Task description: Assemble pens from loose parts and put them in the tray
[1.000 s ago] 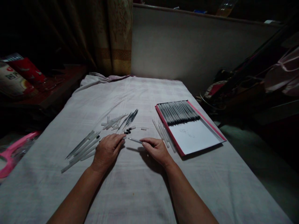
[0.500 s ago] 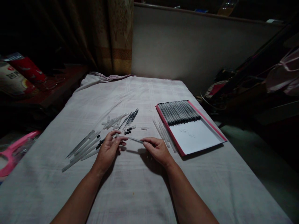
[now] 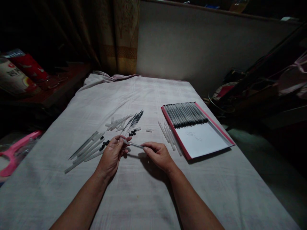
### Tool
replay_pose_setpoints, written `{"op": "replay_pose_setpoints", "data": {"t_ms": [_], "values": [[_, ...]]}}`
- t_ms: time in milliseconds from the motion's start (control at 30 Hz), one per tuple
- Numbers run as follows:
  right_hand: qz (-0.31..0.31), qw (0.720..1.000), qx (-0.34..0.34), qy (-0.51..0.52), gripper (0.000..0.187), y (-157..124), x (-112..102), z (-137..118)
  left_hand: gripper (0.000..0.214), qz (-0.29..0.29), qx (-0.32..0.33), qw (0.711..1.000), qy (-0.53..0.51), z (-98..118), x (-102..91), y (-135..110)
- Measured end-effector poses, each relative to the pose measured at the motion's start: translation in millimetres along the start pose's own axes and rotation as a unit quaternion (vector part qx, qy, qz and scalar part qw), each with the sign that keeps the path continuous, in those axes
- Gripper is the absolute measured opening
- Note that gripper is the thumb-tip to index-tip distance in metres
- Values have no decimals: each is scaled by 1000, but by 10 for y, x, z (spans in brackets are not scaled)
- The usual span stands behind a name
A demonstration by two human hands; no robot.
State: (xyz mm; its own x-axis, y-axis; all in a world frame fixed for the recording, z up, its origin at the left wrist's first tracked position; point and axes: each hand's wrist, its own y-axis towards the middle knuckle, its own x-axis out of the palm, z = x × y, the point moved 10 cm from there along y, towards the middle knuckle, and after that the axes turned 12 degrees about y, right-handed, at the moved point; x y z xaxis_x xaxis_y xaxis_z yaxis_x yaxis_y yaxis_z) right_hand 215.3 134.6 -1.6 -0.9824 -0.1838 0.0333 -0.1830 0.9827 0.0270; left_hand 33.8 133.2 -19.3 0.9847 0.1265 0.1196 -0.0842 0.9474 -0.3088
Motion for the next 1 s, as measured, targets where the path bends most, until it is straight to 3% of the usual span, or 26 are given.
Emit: {"op": "replay_pose_setpoints", "data": {"t_ms": [267,433,733,1000], "values": [[-7,1000,4,-8,28,-16,64,18,54,-10,15,1000,25,-36,50,-28],[-19,999,-16,-30,26,-37,142,-38,49,16,31,999,41,1,7,-26],[-27,997,-39,-56,28,-49,205,-97,54,3,-65,998,3,-188,-81,39],[-46,996,-42,-64,28,-57,249,-97,53,1,-66,997,26,-176,-68,23]]}}
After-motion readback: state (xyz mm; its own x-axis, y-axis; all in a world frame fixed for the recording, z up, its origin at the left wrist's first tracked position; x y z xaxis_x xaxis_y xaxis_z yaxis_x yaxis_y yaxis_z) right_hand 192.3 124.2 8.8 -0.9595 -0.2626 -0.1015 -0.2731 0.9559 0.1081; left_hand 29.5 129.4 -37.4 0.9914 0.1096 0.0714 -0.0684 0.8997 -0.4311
